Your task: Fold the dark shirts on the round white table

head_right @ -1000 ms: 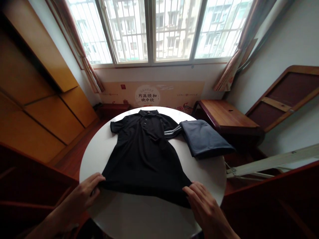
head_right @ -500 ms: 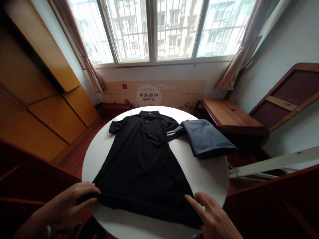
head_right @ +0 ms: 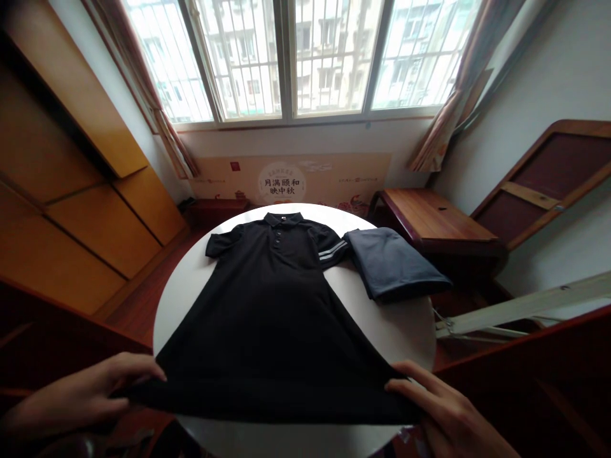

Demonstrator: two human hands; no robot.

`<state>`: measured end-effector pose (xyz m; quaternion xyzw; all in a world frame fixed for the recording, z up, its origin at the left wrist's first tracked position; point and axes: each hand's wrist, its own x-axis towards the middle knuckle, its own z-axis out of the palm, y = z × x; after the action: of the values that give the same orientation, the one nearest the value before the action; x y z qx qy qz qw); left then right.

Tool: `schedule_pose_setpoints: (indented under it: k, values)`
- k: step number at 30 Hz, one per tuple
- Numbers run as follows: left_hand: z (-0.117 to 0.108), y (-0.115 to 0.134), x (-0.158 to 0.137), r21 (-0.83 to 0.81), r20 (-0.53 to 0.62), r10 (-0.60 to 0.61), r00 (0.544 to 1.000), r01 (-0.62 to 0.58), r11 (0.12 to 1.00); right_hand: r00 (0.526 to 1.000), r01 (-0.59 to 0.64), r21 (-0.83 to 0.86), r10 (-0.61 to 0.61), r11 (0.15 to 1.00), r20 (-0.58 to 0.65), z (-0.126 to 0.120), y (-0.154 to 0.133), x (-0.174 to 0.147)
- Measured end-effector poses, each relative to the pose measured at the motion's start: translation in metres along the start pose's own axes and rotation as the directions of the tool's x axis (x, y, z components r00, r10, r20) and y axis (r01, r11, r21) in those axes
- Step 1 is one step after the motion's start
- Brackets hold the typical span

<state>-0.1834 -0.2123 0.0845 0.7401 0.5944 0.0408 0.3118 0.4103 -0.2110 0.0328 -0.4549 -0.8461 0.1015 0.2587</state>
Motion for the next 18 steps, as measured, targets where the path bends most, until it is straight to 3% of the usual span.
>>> schedule_pose_setpoints:
  k: [2,4,6,7,8,10,13,15,18]
  values:
    - [-0.001,0.002,0.006,-0.063,0.139,-0.043,0.989,0.052,0.997,0.989,0.008,0.001,-0.008,1.0,0.144,0.0,0.003,-0.001]
    - [-0.005,0.002,0.03,-0.101,0.166,-0.027,0.986,0.044,0.994,0.968,0.012,0.025,-0.018,1.0,0.249,-0.003,0.0,0.002]
    - [-0.014,-0.003,0.072,-0.108,0.036,0.001,0.999,0.003,0.994,0.936,0.006,0.082,-0.034,0.997,0.349,-0.007,-0.006,0.013]
    - [-0.021,-0.007,0.098,-0.091,-0.109,-0.004,0.994,-0.006,0.996,0.918,-0.002,0.116,-0.044,0.993,0.395,-0.008,-0.009,0.02]
    - [-0.028,-0.012,0.125,-0.066,-0.283,-0.035,0.959,0.017,0.998,0.901,-0.012,0.15,-0.054,0.989,0.43,-0.007,-0.013,0.03]
    - [-0.045,-0.023,0.18,-0.043,-0.56,-0.107,0.822,0.101,0.994,0.887,-0.033,0.191,-0.059,0.981,0.458,0.0,-0.018,0.052]
    - [-0.068,-0.037,0.251,-0.127,-0.718,-0.285,0.635,0.283,0.951,0.931,-0.079,0.119,0.031,0.99,0.363,0.025,-0.021,0.087]
    - [-0.076,-0.043,0.286,-0.217,-0.701,-0.401,0.59,0.359,0.908,0.959,-0.096,0.021,0.087,0.995,0.271,0.044,-0.021,0.103]
    - [-0.081,-0.049,0.317,-0.285,-0.645,-0.462,0.608,0.369,0.885,0.978,-0.075,-0.09,0.091,0.993,0.187,0.068,-0.018,0.113]
